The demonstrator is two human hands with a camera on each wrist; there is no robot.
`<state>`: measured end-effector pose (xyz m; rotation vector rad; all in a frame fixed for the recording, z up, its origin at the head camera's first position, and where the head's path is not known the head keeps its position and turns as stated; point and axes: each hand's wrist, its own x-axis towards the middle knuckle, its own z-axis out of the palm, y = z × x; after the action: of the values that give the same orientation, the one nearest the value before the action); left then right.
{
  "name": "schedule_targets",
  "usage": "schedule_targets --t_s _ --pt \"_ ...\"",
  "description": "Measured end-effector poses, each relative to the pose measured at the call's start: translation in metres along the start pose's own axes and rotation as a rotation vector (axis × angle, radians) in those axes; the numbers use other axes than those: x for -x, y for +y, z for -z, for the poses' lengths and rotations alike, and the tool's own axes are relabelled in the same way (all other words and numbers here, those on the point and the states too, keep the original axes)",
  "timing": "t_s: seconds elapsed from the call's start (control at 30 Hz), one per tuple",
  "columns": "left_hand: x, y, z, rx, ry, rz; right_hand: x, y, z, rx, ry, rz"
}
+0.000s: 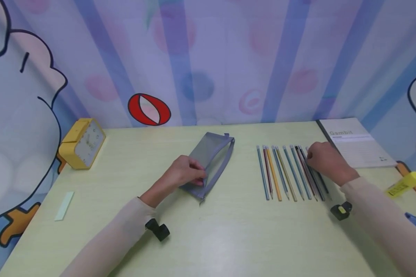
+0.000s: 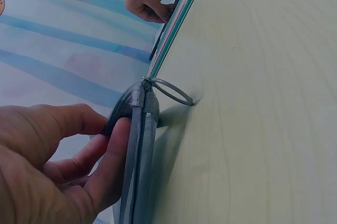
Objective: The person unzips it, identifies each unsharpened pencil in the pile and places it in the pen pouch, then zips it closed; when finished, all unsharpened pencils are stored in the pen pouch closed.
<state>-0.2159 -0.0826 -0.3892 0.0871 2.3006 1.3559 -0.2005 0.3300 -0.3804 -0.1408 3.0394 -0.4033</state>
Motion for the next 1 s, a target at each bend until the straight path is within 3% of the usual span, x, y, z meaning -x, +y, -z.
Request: schedule_targets --t_s 1.0 --pt "-0.001 -0.003 0.001 -0.025 0.010 -0.002 -0.002 -0.021 0.002 0.081 -0.046 -0.151"
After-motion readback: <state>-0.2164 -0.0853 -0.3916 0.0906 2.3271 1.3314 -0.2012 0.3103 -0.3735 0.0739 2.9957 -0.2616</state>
